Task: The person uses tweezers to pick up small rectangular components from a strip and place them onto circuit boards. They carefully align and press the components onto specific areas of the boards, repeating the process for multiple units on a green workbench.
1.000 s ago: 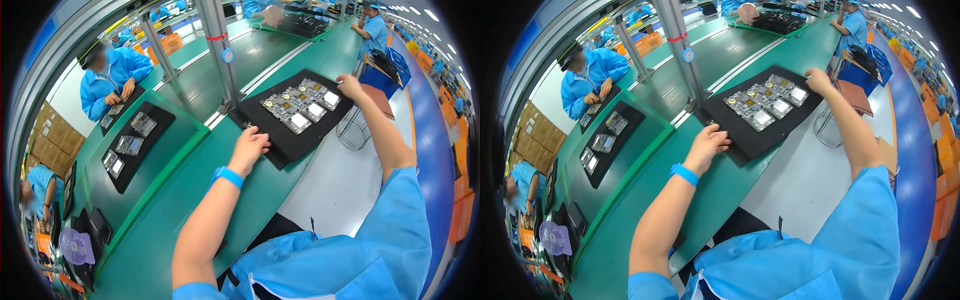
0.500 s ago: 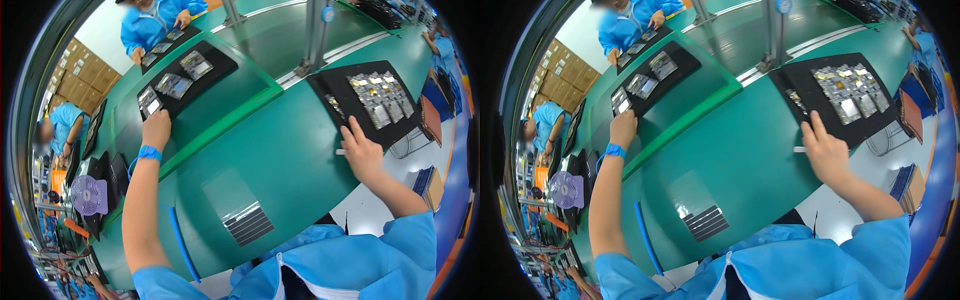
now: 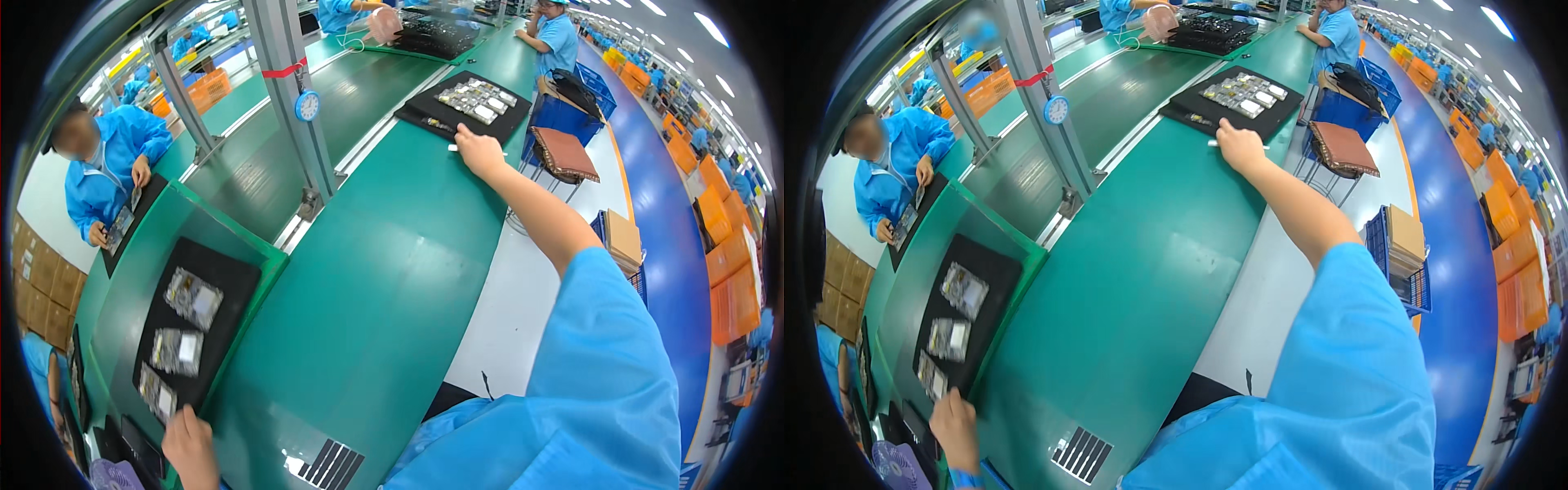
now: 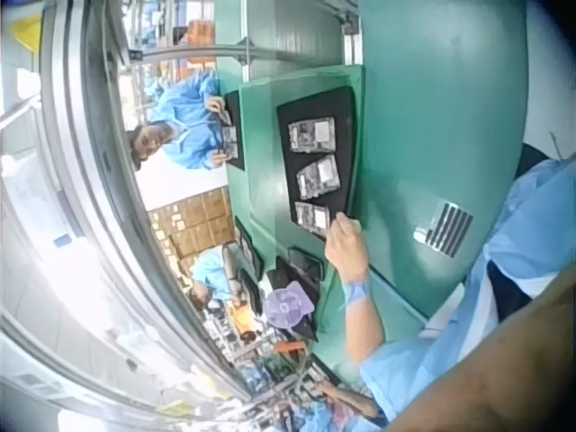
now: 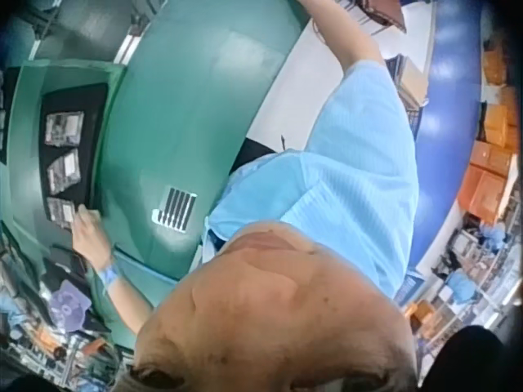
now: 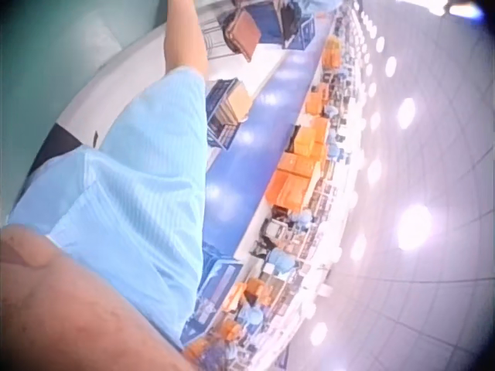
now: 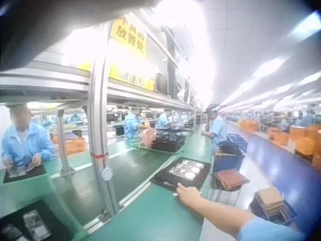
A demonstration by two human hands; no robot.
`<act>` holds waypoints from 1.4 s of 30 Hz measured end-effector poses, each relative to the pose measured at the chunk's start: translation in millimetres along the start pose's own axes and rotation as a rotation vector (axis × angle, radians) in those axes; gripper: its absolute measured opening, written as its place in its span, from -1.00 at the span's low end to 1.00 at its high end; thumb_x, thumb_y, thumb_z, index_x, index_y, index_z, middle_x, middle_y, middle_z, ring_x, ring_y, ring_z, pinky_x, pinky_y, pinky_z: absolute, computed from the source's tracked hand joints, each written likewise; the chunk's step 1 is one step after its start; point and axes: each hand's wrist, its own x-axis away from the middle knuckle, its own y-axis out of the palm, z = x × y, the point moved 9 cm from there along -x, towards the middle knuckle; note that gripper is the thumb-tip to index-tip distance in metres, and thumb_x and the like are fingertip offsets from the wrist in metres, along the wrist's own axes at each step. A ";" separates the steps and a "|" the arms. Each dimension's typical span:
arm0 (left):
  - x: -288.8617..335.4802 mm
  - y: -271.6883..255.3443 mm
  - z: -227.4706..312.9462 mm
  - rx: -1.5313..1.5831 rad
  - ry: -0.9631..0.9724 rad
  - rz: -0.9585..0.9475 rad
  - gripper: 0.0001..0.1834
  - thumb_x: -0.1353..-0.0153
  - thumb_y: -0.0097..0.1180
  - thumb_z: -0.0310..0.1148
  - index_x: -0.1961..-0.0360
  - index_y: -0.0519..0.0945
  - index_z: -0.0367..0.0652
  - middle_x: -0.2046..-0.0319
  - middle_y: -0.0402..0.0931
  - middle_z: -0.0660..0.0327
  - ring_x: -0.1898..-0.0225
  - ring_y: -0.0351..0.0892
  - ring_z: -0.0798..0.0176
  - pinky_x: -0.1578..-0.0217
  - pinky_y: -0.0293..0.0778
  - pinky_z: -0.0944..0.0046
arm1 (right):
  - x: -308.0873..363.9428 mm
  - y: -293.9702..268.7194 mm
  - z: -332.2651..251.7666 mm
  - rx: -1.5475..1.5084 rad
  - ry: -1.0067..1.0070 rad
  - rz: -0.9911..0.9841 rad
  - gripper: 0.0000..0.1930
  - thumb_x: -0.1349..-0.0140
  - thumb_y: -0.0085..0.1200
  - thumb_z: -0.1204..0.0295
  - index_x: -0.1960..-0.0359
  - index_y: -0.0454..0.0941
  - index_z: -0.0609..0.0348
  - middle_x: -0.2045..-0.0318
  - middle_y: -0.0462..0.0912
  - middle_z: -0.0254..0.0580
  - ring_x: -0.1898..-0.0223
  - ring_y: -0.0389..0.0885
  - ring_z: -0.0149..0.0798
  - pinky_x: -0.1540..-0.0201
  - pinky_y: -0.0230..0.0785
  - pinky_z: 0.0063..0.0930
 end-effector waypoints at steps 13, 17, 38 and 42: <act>58.8 -47.0 115.1 0.283 -0.045 -0.205 -0.66 0.01 0.17 -0.50 0.15 0.53 -0.37 0.28 0.54 0.05 0.31 0.54 0.11 0.36 0.49 0.23 | 3.8 -53.9 -20.2 -0.306 -0.078 0.558 -0.81 -0.34 -0.19 0.36 0.14 0.48 -0.02 0.10 0.52 -0.25 0.20 0.57 -0.10 0.22 0.45 -0.18; 49.8 -41.0 116.9 0.361 -0.061 -0.139 -0.65 0.13 0.12 -0.53 0.21 0.54 -0.38 0.32 0.51 0.09 0.32 0.52 0.17 0.43 0.45 0.29 | 52.0 -169.5 -110.1 -0.911 -0.160 0.418 -0.52 -0.41 -0.34 0.11 0.29 0.55 0.24 0.30 0.58 -0.19 0.34 0.53 -0.25 0.27 0.37 -0.43; 69.2 -36.2 170.2 0.879 0.018 -0.170 -0.48 -0.02 0.23 -0.29 0.01 0.50 -0.37 -0.11 0.37 -0.07 -0.23 0.28 -0.08 -0.08 0.39 0.16 | 201.8 -208.1 -397.9 -1.812 0.092 -1.173 -0.77 -0.28 0.07 0.32 0.27 0.34 0.21 0.52 0.57 -0.25 0.57 0.53 -0.54 0.54 0.33 -0.74; 73.3 -39.0 161.3 0.863 0.004 -0.179 -0.51 -0.01 0.24 -0.29 0.05 0.53 -0.37 -0.09 0.39 -0.07 -0.17 0.35 -0.09 -0.03 0.43 0.12 | 205.2 -211.2 -393.2 -1.814 0.073 -1.082 -0.77 -0.27 0.08 0.36 0.25 0.31 0.22 0.50 0.56 -0.25 0.57 0.53 -0.55 0.55 0.34 -0.75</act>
